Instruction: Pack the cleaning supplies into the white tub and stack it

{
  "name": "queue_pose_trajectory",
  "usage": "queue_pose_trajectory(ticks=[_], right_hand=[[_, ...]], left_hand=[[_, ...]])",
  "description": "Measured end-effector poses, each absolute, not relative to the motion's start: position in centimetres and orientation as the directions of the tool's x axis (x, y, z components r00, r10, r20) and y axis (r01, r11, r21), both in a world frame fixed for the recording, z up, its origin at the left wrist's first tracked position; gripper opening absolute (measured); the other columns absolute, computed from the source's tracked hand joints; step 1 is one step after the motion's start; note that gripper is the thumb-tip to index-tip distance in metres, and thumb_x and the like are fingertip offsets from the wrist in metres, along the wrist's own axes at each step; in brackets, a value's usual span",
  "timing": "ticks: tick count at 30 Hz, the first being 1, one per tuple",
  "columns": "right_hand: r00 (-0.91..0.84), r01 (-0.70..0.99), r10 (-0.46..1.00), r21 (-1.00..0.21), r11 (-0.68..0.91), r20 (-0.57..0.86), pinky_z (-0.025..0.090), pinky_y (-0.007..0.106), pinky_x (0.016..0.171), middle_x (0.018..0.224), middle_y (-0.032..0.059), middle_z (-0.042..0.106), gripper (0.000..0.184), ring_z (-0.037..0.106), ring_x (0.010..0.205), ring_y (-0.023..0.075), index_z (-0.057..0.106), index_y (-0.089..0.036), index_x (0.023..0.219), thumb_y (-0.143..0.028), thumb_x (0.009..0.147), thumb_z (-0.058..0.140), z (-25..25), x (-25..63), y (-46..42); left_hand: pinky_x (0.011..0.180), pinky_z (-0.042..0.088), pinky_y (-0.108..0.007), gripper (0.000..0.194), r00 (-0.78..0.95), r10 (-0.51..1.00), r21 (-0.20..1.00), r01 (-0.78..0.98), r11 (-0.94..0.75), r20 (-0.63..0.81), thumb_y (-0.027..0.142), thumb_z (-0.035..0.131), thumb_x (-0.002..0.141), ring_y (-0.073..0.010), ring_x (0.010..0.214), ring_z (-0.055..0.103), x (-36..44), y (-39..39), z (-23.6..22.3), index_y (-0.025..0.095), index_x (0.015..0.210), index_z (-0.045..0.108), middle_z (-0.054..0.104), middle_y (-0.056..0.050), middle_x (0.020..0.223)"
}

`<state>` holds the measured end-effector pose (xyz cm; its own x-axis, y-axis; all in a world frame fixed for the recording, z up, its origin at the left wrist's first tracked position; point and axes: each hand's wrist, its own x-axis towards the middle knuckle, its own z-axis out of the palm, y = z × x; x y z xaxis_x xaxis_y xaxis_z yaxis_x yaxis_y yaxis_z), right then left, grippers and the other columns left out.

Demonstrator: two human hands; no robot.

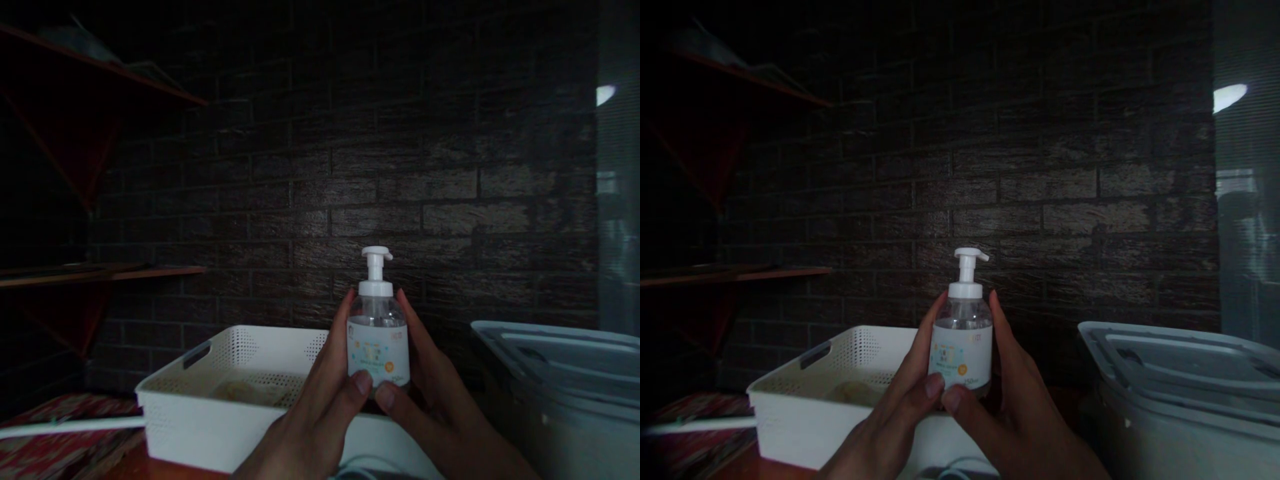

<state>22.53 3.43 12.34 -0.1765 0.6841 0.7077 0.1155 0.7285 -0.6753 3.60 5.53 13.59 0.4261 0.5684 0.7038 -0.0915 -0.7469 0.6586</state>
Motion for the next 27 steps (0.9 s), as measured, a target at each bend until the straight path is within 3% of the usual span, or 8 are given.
queue_pose_trajectory(ticks=[6,11,14,19,23,27], right_hand=[[-0.232,0.033,0.721,-0.736,0.676,0.653,0.053,0.048,0.103,0.162,0.0093,0.038,0.108,0.053,0.136,0.0346,0.011,-0.036,0.163,-0.038,0.081,0.082,13.5,22.6,2.7],[-0.270,-0.163,0.707,-0.755,0.635,0.653,0.053,0.049,0.103,0.163,0.0069,0.037,0.106,0.052,0.137,0.0345,0.014,-0.040,0.162,-0.034,0.081,0.083,14.1,22.2,2.6],[-0.273,-0.105,0.703,-0.747,0.657,0.657,0.050,0.050,0.108,0.165,0.0063,0.031,0.106,0.045,0.142,0.0351,0.014,-0.041,0.162,-0.029,0.082,0.082,14.1,22.2,2.7],[-0.171,-0.041,0.717,-0.732,0.680,0.676,0.056,0.047,0.102,0.163,0.0072,0.036,0.106,0.048,0.141,0.0345,0.017,-0.040,0.161,-0.028,0.080,0.084,14.0,22.0,3.0],[-0.116,0.019,0.723,-0.727,0.687,0.681,0.059,0.045,0.098,0.159,0.0074,0.042,0.112,0.056,0.134,0.0334,0.021,-0.041,0.160,-0.028,0.073,0.089,14.2,21.8,3.1],[-0.183,0.038,0.735,-0.743,0.669,0.653,0.059,0.046,0.098,0.160,0.0084,0.041,0.117,0.055,0.135,0.0333,0.010,-0.040,0.162,-0.030,0.075,0.088,14.3,22.2,2.9]], left_hand=[[0.124,0.018,-0.060,0.078,0.409,0.597,0.703,-0.183,-0.688,0.690,0.049,0.051,0.097,-0.0392,0.155,0.014,3.8,5.0,14.3,0.032,0.163,0.013,0.021,-0.002,0.169],[0.123,0.020,-0.061,0.083,0.454,0.573,0.687,-0.130,-0.715,0.682,0.042,0.062,0.093,-0.0414,0.154,0.019,2.7,4.7,14.9,0.030,0.162,0.017,0.029,-0.005,0.167],[0.125,0.012,-0.061,0.084,0.426,0.583,0.659,-0.041,-0.751,0.691,0.039,0.064,0.093,-0.0402,0.155,0.010,2.3,4.8,14.7,0.033,0.162,0.017,0.022,-0.001,0.169],[0.128,0.000,-0.055,0.077,0.407,0.627,0.649,0.103,-0.754,0.664,0.041,0.055,0.099,-0.0314,0.158,-0.002,2.7,5.2,14.2,0.039,0.162,0.011,0.007,0.007,0.171],[0.128,0.011,-0.051,0.075,0.454,0.628,0.704,0.002,-0.710,0.632,0.039,0.056,0.099,-0.0291,0.157,0.010,3.1,5.0,14.7,0.039,0.161,0.014,0.017,0.004,0.170],[0.125,0.025,-0.048,0.079,0.492,0.616,0.768,-0.197,-0.610,0.615,0.033,0.064,0.096,-0.0304,0.153,0.027,3.6,4.8,15.5,0.038,0.161,0.019,0.030,0.000,0.167]])
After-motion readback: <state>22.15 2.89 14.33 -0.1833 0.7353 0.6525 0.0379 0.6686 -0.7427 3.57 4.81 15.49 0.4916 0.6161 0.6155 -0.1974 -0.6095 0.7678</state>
